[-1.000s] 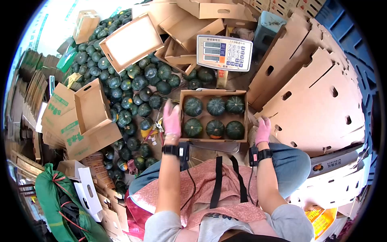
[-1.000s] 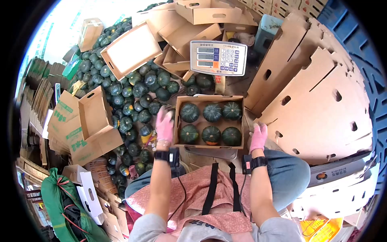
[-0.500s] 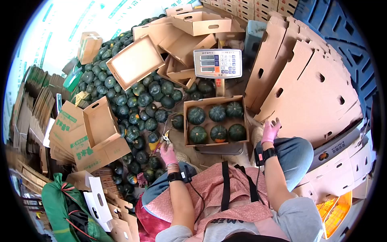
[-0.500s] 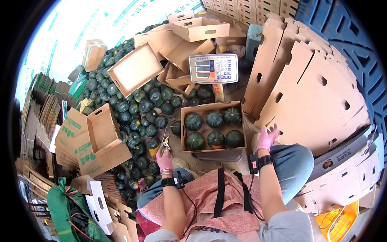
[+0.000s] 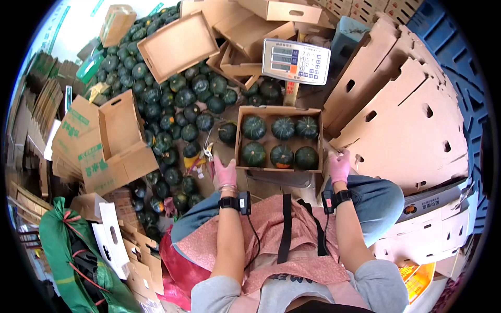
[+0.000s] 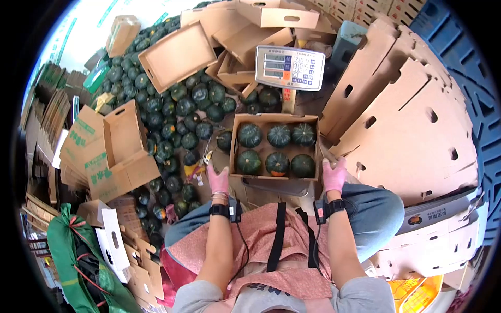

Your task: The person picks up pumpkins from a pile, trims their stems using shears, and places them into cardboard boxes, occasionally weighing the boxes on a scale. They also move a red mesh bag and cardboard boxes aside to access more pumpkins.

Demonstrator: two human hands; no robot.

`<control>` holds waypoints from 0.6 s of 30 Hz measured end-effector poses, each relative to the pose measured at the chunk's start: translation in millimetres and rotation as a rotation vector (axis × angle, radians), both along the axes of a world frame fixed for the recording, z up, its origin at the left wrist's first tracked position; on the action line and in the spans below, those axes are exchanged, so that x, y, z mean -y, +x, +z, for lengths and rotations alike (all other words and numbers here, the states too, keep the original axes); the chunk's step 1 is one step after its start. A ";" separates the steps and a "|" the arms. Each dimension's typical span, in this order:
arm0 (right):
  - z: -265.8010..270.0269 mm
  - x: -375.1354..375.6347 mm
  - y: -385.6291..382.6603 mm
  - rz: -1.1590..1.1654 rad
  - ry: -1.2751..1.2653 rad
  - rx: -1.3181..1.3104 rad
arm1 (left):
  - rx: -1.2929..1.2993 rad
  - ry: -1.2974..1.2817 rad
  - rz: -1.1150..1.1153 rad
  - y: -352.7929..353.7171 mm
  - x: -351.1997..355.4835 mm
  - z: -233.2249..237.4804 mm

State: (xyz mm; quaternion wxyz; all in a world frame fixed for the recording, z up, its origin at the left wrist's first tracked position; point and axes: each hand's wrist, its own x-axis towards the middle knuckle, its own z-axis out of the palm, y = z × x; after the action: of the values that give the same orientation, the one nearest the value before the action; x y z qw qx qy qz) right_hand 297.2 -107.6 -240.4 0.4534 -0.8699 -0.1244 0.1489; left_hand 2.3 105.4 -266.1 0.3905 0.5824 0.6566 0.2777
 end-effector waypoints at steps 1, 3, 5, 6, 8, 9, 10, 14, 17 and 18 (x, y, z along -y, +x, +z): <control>-38.6 1.4 -0.9 -0.032 -0.120 0.220 | -0.106 0.148 0.004 5.1 8.2 -0.8; 0.0 -0.9 -22.9 0.009 -0.212 0.029 | -0.328 0.363 -0.053 8.5 16.6 -12.7; -88.8 18.1 -8.9 0.132 -0.255 -0.117 | -0.299 0.211 -0.237 5.5 22.0 -29.2; -118.7 27.0 -3.2 0.246 -0.280 -0.258 | -0.259 0.073 -0.420 5.4 24.6 -34.1; -47.9 7.9 -25.9 0.140 -0.312 -0.303 | -0.283 0.051 -0.410 2.7 30.0 -38.4; -63.8 9.3 -21.0 0.136 -0.308 -0.295 | -0.228 0.076 -0.395 0.4 28.9 -42.3; -72.6 9.0 -18.1 0.133 -0.305 -0.288 | -0.173 0.100 -0.379 -2.1 27.9 -45.6; -71.3 10.5 -11.4 0.105 -0.373 -0.189 | -0.260 0.023 -0.504 -9.0 25.5 -39.4; -30.0 -1.8 -11.2 0.056 -0.415 -0.360 | -0.226 -0.014 -0.504 -4.5 28.9 -16.3; -33.1 -0.6 -13.3 0.060 -0.419 -0.364 | -0.175 -0.071 -0.532 -3.9 27.3 -11.8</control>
State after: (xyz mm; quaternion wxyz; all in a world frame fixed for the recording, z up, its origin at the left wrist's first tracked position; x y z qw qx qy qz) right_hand 283.9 -107.0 -273.5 0.2739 -0.8996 -0.0329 0.3385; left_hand -1.6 78.1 -277.9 0.4116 0.7420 0.5213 0.0906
